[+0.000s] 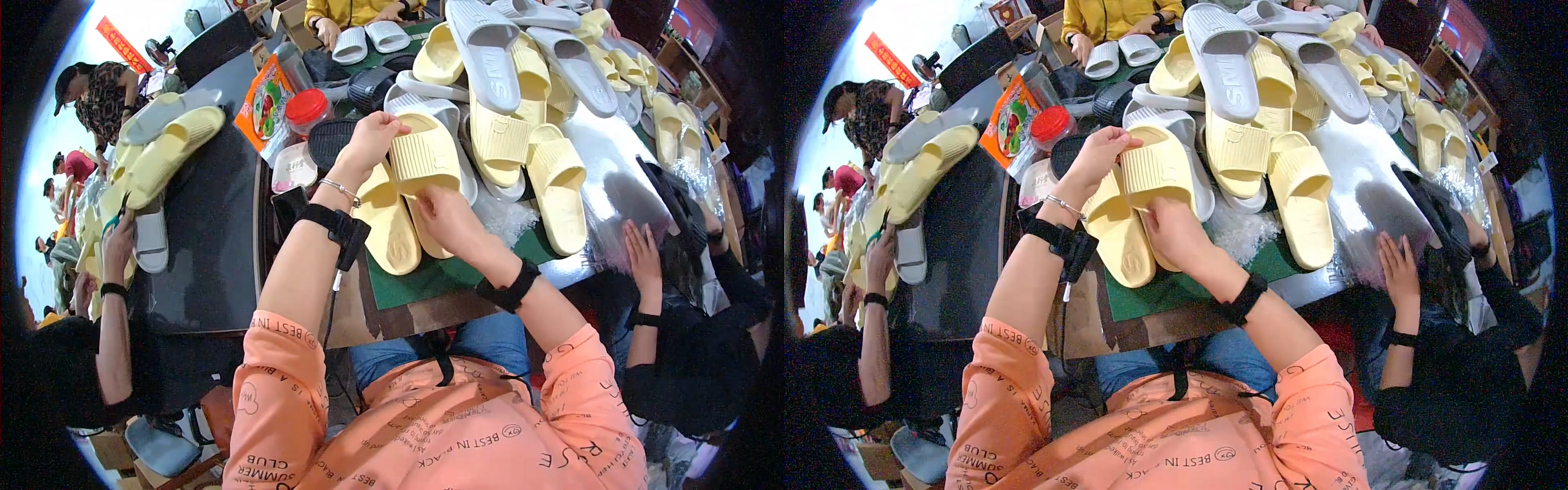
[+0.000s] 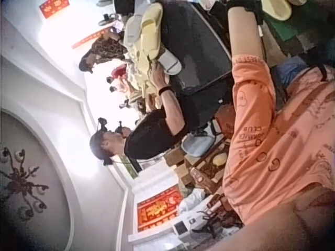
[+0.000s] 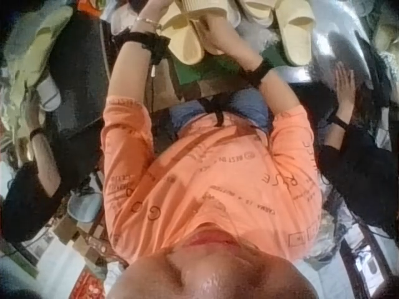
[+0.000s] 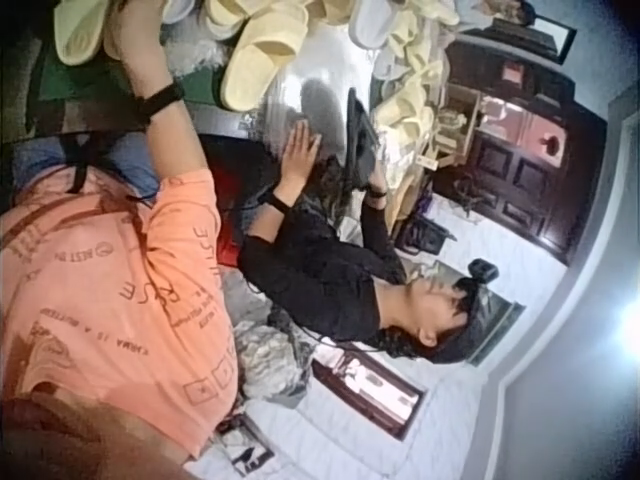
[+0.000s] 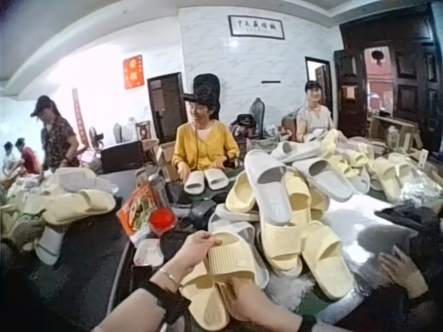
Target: The recorder is sitting at a large table with others, inspecting and processing plastic slide-style sandals, checking for defects and trimming excess material.
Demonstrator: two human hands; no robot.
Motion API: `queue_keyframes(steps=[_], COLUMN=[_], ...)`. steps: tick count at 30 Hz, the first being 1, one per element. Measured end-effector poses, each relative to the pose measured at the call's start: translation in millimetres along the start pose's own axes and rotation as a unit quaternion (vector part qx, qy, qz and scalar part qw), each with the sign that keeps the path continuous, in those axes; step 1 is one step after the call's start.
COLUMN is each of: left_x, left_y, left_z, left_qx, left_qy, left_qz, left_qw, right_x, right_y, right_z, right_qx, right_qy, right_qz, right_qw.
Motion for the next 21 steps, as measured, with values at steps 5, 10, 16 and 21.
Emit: queue_keyframes(steps=[5, 10, 16, 21], left_x=[3.9, 11.1, -2.3, -12.9], left_y=[-0.5, 3.1, 2.6, 22.2], left_z=[-1.0, -7.0, 13.6, 18.1], left_qx=[-0.031, -0.042, 0.034, 0.054], left_qy=[0.018, 0.015, 0.135, 0.267], left_qz=[0.029, 0.082, -0.050, -0.086], left_qw=[0.999, 0.996, 0.989, 0.958], right_x=[15.7, 23.4, 9.7, -30.1], right_y=[-13.9, -25.1, -9.1, -47.7], right_z=[-15.7, -24.0, 3.4, 50.5], right_qx=[-0.230, -0.206, -0.170, -0.214], right_qy=[0.082, 0.118, 0.141, 0.005], right_qz=[-0.160, -0.155, -0.045, -0.258], right_qw=[0.957, 0.959, 0.974, 0.942])
Point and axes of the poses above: each hand's wrist, its own y-axis away from the middle knuckle, its own x-axis out of the palm, z = x × y, the point moved 1 cm from there along -y, towards the middle knuckle, and after that the axes turned 5 degrees about -z, right-handed, at the moved point
